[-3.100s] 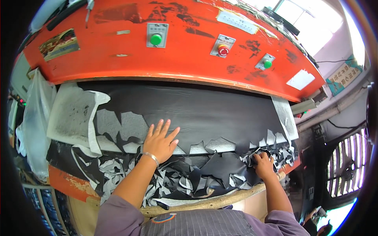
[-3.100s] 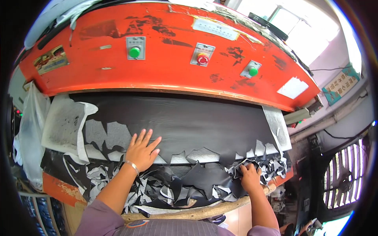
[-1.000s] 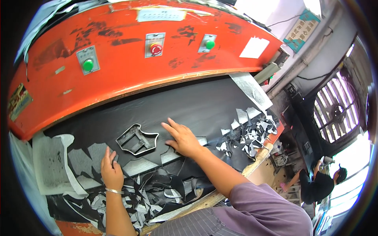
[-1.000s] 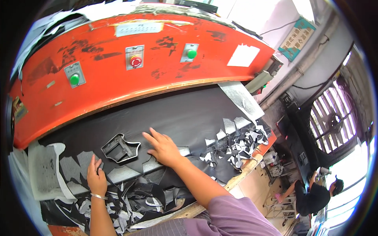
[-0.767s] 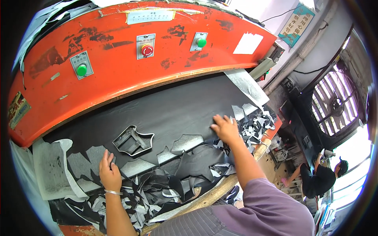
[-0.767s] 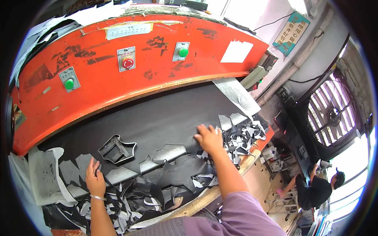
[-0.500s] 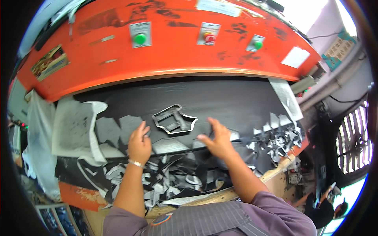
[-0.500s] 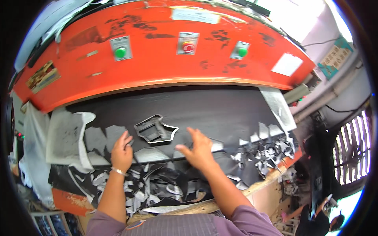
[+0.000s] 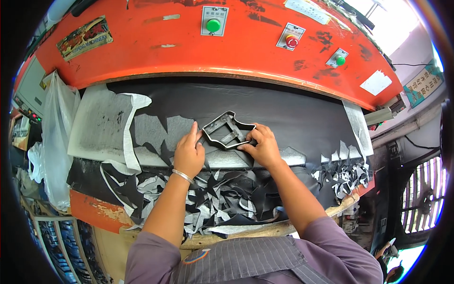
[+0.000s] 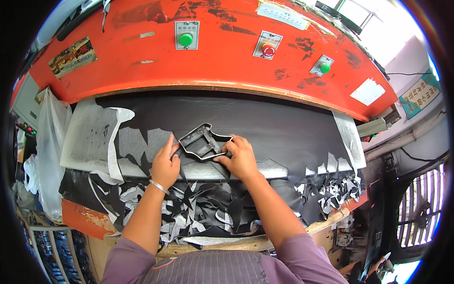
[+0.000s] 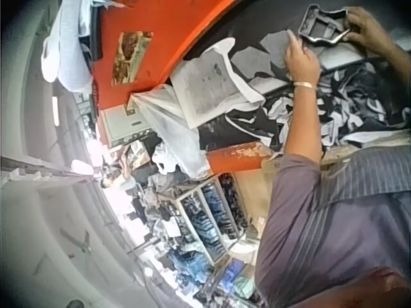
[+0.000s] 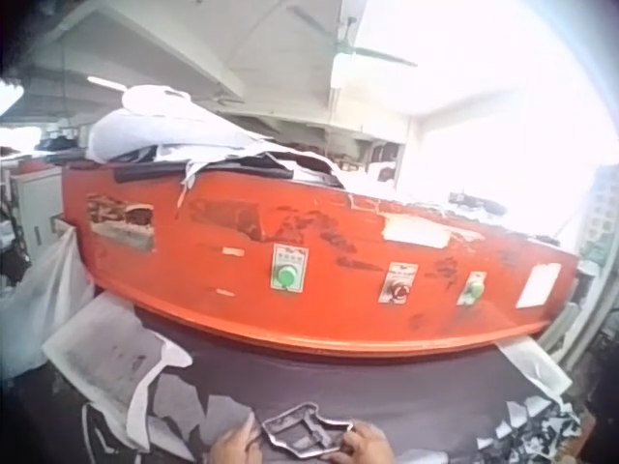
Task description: Cutting out shoe components from a sheet of material using a metal die and a hydraulic press machine.
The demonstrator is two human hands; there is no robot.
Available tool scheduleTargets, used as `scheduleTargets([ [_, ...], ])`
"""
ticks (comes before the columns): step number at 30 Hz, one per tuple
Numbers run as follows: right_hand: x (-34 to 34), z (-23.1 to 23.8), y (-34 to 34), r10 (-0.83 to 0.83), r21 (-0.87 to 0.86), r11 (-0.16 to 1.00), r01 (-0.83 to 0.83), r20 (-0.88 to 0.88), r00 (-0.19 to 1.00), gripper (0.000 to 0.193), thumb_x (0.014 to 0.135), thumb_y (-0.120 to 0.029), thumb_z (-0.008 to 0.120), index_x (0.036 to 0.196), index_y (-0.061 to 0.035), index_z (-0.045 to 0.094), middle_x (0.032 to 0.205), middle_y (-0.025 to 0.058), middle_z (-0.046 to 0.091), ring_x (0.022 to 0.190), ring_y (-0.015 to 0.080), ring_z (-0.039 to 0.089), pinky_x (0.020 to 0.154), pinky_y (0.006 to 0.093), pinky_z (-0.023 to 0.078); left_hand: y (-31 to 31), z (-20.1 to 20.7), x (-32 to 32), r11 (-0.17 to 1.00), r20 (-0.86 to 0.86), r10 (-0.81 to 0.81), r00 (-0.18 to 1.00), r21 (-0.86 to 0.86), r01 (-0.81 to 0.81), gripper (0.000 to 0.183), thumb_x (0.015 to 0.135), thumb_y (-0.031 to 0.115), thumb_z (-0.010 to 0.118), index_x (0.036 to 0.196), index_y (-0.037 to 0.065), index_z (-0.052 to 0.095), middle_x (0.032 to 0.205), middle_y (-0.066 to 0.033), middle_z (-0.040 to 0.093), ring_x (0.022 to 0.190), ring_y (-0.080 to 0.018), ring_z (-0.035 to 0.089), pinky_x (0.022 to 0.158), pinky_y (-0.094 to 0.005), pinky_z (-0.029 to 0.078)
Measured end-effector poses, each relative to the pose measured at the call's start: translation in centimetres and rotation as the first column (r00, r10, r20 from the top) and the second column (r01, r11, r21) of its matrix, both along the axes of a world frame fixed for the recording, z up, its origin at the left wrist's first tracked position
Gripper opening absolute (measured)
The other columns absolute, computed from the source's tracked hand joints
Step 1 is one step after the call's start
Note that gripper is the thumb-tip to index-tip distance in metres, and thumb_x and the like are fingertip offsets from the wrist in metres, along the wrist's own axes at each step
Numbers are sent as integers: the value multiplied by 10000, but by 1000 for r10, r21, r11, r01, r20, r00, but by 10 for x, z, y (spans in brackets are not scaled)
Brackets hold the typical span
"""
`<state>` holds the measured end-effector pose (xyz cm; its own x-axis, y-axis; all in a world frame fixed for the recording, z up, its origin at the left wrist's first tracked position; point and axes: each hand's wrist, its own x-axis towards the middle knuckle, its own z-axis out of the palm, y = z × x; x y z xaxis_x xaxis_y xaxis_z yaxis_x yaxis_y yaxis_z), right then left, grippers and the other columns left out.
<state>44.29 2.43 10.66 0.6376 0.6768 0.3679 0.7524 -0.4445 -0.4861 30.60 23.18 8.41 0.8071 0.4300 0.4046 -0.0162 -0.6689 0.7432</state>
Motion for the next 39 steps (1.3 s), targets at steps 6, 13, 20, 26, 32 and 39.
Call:
scheduleTargets([
  [6,-23,-4,6,-126,8,992,126,108,986,381,679,-319,808,866,-55,607,1185,230,549,1147,391,496,953,457,408,0,-1,1,997,-42,30,999,72,-27,624,816,38,511,1419,16,354,1162,-116,655,1106,-306,557,975,-395,399],
  [13,-36,-8,13,-175,41,984,172,103,979,376,681,-328,808,850,-59,606,1121,208,559,1065,382,511,904,447,421,-1,-8,2,999,2,5,1000,49,-5,583,793,22,513,1368,-10,417,1092,-135,681,1064,-302,594,941,-393,416],
  [20,-30,-5,10,-173,7,985,173,121,978,452,660,-343,818,923,-52,594,1020,142,560,962,336,512,838,423,425,-9,-3,6,985,58,20,998,168,-30,554,777,13,519,1328,-21,464,1044,-140,693,1010,-291,622,916,-394,427],
  [26,-22,-1,10,-111,79,992,100,138,984,734,650,-309,832,1221,-6,485,1061,176,555,991,348,521,878,424,422,-8,0,12,977,48,37,998,206,-46,569,780,-3,532,1345,-3,467,1043,-135,699,992,-310,626,932,-376,434],
  [32,-7,-8,6,-91,65,994,84,107,990,760,708,-383,765,1263,35,456,1066,179,548,1016,338,514,917,422,400,-6,-5,20,969,-37,74,997,239,-63,557,808,16,499,1359,-29,431,1050,-137,697,1023,-296,602,945,-392,405],
  [39,4,0,-3,-127,113,987,116,100,987,750,712,-377,759,1286,2,460,1112,158,548,1067,324,501,950,403,392,-16,5,34,976,-54,81,995,206,-68,576,802,17,472,1375,-10,423,1068,-145,691,1044,-315,585,973,-390,393],
])
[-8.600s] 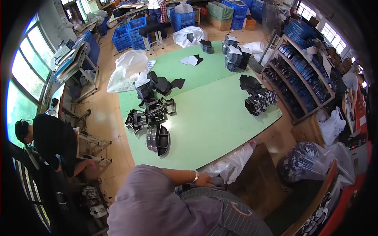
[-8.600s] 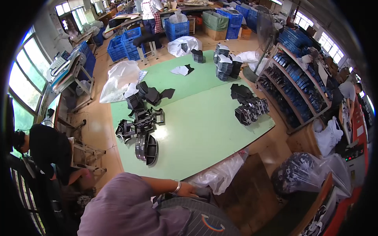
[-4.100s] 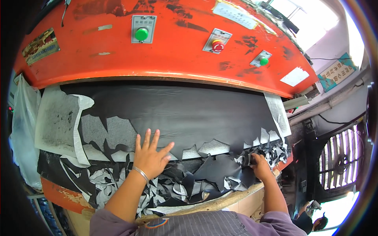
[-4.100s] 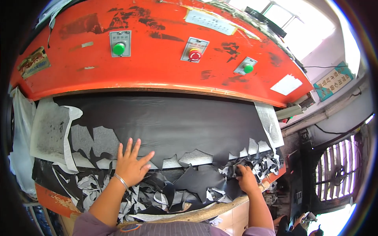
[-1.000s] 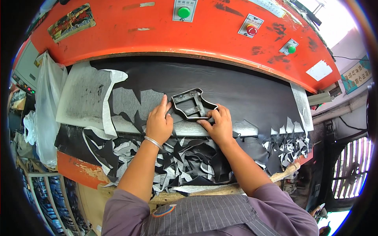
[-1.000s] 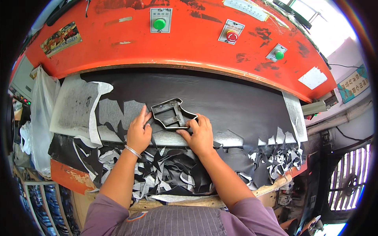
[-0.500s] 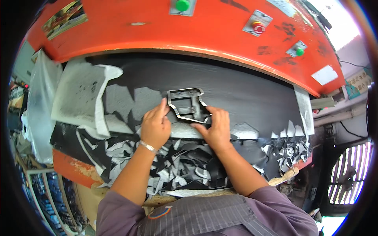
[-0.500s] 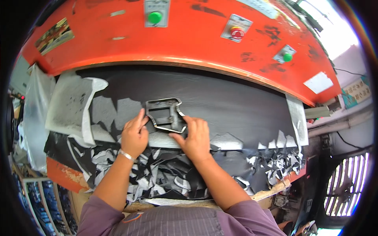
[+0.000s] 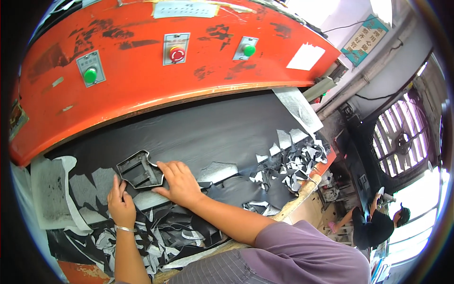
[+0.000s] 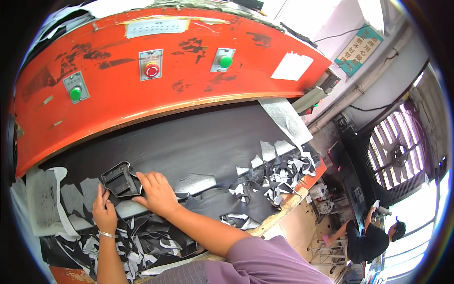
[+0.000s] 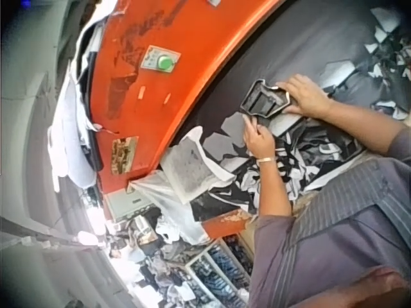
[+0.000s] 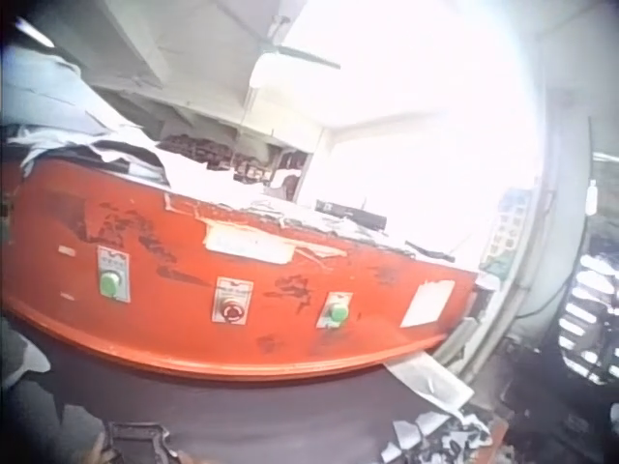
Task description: Cutting out shoe components from a sheet of material using a metal die and a hydraulic press machine.
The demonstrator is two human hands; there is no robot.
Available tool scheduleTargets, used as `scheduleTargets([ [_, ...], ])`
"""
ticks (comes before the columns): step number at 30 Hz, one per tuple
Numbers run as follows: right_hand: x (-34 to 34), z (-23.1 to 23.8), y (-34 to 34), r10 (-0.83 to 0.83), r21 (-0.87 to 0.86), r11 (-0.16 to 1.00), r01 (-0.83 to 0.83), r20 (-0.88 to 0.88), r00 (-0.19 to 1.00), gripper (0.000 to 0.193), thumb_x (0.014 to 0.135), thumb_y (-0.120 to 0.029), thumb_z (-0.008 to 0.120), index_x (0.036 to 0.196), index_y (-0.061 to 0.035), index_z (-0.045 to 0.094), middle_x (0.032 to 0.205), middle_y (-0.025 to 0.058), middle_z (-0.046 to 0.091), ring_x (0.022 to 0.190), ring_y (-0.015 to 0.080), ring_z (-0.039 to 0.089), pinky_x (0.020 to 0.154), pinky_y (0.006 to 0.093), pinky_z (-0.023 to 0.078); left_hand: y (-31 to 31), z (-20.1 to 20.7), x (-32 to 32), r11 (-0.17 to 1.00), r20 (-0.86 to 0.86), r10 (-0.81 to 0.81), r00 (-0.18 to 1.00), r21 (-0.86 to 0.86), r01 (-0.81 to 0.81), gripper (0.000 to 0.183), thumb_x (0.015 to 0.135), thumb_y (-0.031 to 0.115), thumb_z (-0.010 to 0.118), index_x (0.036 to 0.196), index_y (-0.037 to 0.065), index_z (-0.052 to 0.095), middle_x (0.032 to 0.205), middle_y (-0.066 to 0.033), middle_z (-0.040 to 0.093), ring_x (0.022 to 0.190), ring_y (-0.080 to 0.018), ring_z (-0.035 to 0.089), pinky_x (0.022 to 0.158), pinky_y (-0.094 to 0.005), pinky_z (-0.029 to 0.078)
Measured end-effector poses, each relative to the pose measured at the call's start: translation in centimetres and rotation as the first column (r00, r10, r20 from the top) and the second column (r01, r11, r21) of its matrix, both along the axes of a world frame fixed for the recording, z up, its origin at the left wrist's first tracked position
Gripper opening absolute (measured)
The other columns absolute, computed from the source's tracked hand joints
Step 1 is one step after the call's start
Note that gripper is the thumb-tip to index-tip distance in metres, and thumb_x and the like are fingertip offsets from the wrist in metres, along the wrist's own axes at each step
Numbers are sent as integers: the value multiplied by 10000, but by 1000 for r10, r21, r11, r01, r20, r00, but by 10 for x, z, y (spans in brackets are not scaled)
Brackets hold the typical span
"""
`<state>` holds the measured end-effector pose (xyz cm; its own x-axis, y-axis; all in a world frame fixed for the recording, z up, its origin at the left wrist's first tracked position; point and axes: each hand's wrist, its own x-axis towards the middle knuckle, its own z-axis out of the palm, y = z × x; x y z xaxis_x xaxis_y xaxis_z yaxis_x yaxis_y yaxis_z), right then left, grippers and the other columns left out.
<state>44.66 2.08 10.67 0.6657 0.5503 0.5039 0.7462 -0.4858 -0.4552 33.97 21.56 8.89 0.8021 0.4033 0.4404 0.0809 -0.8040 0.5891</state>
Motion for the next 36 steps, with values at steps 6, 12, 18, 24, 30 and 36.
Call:
scheduleTargets([
  [6,-7,1,7,46,-9,999,-47,-51,998,757,703,-363,763,1295,-6,452,1129,157,536,1081,324,492,970,411,383,2,5,-13,995,-3,51,999,-87,-52,583,804,8,471,1384,-6,416,1081,-152,687,1083,-310,586,985,-389,387],
  [12,-6,-2,-33,36,-90,995,-48,-135,990,913,653,-252,817,1410,-42,352,1336,188,492,1215,388,463,1043,450,344,-2,-4,-12,996,124,-10,992,-92,22,560,804,20,508,1357,-10,422,1144,-146,649,1091,-317,577,967,-395,420],
  [18,-22,13,-15,141,-87,981,-171,-271,952,980,672,-248,794,1464,-45,254,1335,188,491,1250,352,444,1094,488,262,-1,0,-31,995,90,48,995,-92,-39,642,806,44,528,1419,10,338,1115,-125,669,1076,-317,572,970,-397,411],
  [24,-16,8,4,127,-165,972,-168,-233,964,896,680,-317,781,1426,-74,348,1335,187,498,1294,321,423,1108,506,244,-2,-6,-34,1000,83,19,996,-17,-18,661,802,46,540,1425,-14,328,1074,-95,693,996,-274,616,920,-382,444],
  [30,-12,6,9,147,-175,970,-170,-137,980,761,670,-324,767,1334,-76,490,1269,171,559,1277,297,454,1095,489,262,1,-2,-31,999,81,9,997,-51,-5,650,778,27,546,1402,-18,374,1044,-122,701,1019,-256,639,934,-371,438],
  [36,-6,5,10,162,-159,971,-179,-115,980,748,657,-321,759,1319,-79,507,1233,171,572,1238,286,483,1076,486,290,-1,-3,-26,1000,119,25,993,-11,-23,616,752,2,563,1355,-33,444,1006,-131,709,958,-257,666,907,-347,466],
])
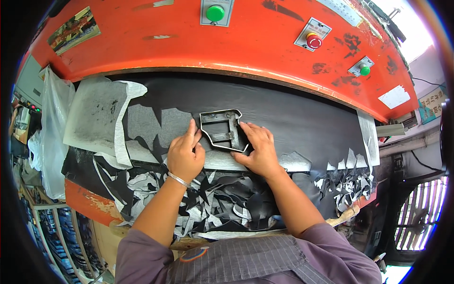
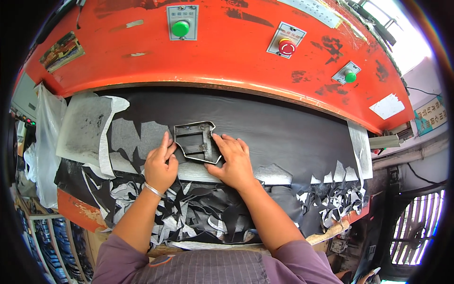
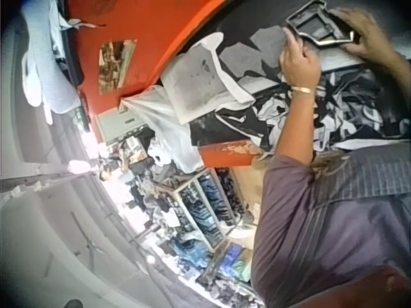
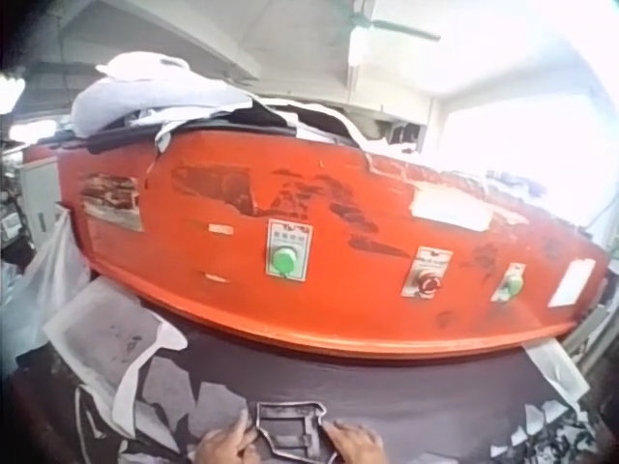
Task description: Cutting out shoe components from a sheet of material using a metal die and a hydraulic press machine.
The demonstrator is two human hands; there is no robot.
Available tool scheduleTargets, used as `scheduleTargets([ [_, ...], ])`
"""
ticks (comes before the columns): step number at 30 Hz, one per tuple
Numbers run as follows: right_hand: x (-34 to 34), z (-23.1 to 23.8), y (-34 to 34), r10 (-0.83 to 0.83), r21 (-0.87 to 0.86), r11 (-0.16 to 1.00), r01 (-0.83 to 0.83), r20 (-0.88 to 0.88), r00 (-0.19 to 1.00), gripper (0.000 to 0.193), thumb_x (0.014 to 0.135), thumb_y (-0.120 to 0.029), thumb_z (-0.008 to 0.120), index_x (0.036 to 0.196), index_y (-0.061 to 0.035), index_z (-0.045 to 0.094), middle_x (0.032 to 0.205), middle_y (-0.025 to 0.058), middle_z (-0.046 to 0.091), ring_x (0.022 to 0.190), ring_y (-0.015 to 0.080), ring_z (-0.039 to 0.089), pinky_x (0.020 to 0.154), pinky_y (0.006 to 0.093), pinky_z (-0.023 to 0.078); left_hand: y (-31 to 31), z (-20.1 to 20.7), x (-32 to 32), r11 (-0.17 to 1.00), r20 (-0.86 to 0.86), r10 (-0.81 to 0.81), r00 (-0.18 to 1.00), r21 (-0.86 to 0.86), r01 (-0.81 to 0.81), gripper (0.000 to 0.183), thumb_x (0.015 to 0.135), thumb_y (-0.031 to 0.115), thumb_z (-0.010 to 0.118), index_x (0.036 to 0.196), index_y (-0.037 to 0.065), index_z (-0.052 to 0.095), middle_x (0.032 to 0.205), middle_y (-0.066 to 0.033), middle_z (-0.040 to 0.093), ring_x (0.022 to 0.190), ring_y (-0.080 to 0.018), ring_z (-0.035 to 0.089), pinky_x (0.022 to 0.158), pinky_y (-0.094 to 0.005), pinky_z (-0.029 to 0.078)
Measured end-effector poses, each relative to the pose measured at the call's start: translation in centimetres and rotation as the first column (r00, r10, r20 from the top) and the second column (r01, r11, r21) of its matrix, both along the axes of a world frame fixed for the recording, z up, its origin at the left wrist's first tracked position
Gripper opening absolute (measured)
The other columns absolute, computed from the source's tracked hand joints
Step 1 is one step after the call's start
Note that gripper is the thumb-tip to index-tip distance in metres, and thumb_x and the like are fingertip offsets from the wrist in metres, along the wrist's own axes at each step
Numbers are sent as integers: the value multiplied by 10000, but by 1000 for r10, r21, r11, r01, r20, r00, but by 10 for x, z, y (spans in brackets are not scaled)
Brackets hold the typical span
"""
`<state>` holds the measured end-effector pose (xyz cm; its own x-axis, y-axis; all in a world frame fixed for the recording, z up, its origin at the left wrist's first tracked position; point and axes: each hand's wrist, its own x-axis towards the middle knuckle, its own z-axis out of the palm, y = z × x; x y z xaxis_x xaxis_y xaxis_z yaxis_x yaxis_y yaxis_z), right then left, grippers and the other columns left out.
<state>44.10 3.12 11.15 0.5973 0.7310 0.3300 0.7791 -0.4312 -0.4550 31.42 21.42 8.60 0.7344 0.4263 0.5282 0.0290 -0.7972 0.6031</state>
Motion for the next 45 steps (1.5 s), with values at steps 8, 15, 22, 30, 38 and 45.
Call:
scheduleTargets([
  [8,-1,1,-9,10,20,1000,-11,27,1000,760,677,-338,753,1341,-84,484,1250,208,550,1213,318,495,1073,480,294,-10,7,-4,999,-56,41,998,34,-39,593,767,12,562,1348,-40,451,1043,-152,697,1007,-258,654,913,-329,459],
  [15,2,46,-105,-76,412,906,101,-76,994,988,669,-374,820,1435,-1,319,1446,211,373,1357,352,332,1118,442,260,-21,32,-24,926,-23,86,996,-367,-89,492,811,63,597,1295,26,522,1147,-177,652,965,-279,658,834,-316,496],
  [22,95,216,-188,-709,896,335,291,36,704,626,1008,-409,372,1409,68,311,1481,231,290,1385,313,270,1132,403,201,-63,212,7,1000,521,-11,854,12,6,80,854,83,619,902,38,664,816,-115,646,744,-267,596,700,-346,468],
  [30,126,208,-194,-794,802,478,358,220,567,596,984,-306,469,1433,30,269,1500,239,223,1396,367,206,1131,471,179,-59,239,7,986,94,-124,988,124,112,258,870,164,579,661,49,480,670,-128,513,676,-347,500,609,-440,395],
  [38,-125,110,-165,336,-115,932,-344,-81,938,486,663,-362,772,1009,-52,632,911,126,618,866,310,578,764,394,456,-161,108,-139,973,-291,-224,930,-20,228,188,854,247,612,731,111,655,728,-64,603,717,-275,569,656,-405,466],
  [45,-156,86,-163,240,-198,952,-233,11,971,367,608,-305,788,848,-61,656,776,68,591,770,256,597,656,364,502,-183,95,-147,987,-319,-39,947,137,87,188,825,237,595,721,103,675,743,-49,585,762,-249,560,693,-383,448],
])
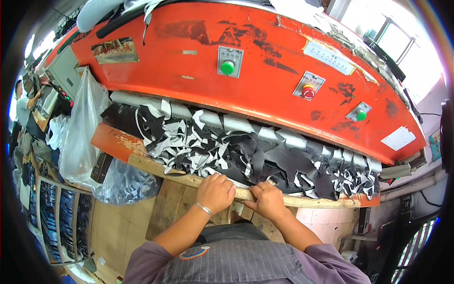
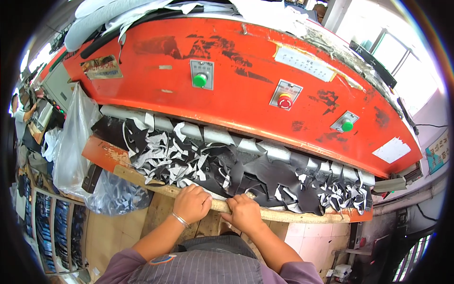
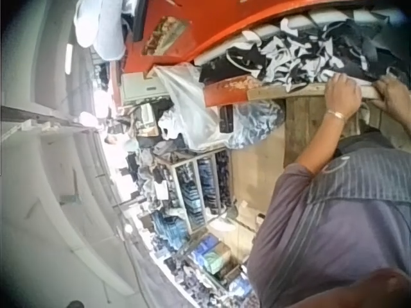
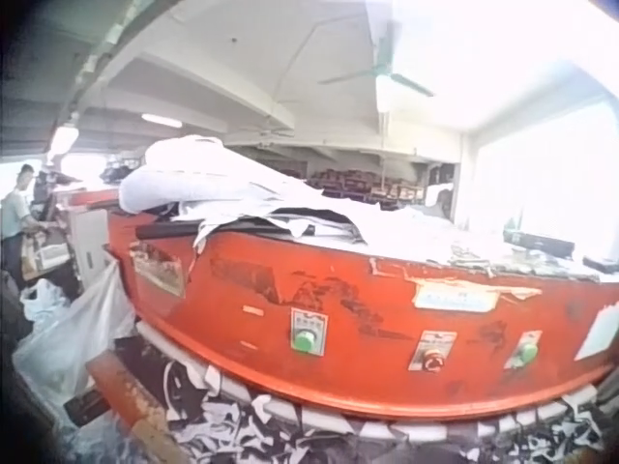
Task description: Cutting out shoe components from a sheet of material using a metal die and a hydraulic press machine.
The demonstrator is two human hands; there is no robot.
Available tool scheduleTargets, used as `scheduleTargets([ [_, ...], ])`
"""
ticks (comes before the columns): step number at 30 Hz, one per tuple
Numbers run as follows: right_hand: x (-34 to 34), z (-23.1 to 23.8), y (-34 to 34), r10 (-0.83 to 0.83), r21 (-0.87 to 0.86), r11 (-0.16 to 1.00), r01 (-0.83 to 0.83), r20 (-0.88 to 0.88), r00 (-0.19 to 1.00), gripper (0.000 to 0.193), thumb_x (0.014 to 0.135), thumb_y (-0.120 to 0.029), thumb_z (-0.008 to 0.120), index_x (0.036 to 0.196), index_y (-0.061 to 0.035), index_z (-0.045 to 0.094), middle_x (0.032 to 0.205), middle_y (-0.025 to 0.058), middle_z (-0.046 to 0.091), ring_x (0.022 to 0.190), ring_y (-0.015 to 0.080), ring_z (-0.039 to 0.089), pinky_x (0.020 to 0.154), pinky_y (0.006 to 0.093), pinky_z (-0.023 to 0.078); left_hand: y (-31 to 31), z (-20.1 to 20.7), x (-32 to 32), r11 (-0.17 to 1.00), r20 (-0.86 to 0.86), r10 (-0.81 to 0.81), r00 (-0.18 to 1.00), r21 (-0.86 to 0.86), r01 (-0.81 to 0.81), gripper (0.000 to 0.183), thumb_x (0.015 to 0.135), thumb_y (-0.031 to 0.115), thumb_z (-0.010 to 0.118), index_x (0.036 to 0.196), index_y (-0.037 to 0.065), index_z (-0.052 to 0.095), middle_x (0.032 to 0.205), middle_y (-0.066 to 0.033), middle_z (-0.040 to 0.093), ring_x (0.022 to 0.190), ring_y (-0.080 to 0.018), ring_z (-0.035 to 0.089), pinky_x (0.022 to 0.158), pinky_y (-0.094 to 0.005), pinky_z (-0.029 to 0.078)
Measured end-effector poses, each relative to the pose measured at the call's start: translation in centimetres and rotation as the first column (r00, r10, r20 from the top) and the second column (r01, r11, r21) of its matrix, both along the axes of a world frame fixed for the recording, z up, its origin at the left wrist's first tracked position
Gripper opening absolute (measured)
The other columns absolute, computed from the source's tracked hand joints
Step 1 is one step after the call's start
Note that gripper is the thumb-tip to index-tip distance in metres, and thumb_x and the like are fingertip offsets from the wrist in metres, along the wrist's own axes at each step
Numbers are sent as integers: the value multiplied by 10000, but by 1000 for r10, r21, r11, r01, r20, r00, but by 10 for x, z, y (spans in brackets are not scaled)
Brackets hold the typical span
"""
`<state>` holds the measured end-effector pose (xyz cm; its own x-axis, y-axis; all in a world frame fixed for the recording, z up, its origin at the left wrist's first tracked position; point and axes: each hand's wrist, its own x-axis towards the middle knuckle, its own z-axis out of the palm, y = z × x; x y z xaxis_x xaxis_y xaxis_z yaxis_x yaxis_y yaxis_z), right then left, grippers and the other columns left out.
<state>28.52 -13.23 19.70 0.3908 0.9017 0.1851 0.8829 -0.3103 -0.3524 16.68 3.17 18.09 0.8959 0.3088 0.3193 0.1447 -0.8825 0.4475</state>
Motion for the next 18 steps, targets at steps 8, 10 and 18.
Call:
scheduleTargets([
  [8,17,16,7,237,-404,839,-365,-332,913,370,789,-443,670,850,-79,659,821,107,665,778,303,655,655,407,529,5,-8,-24,989,-144,-88,986,-133,69,211,778,273,628,657,111,685,681,-63,577,727,-252,567,675,-374,454],
  [10,54,31,43,218,-220,929,-298,-328,919,323,834,-406,632,887,-89,670,821,111,666,758,311,648,647,429,513,28,2,-15,946,-304,-223,926,-297,130,205,829,274,645,764,99,728,700,-74,610,714,-226,598,657,-339,473],
  [18,90,-38,167,112,88,985,-145,308,945,356,735,-366,715,910,-68,631,934,99,606,990,256,534,881,390,390,56,-24,21,247,-19,43,999,-969,-29,230,903,138,618,1103,27,634,910,-21,639,727,-67,587,619,-218,469],
])
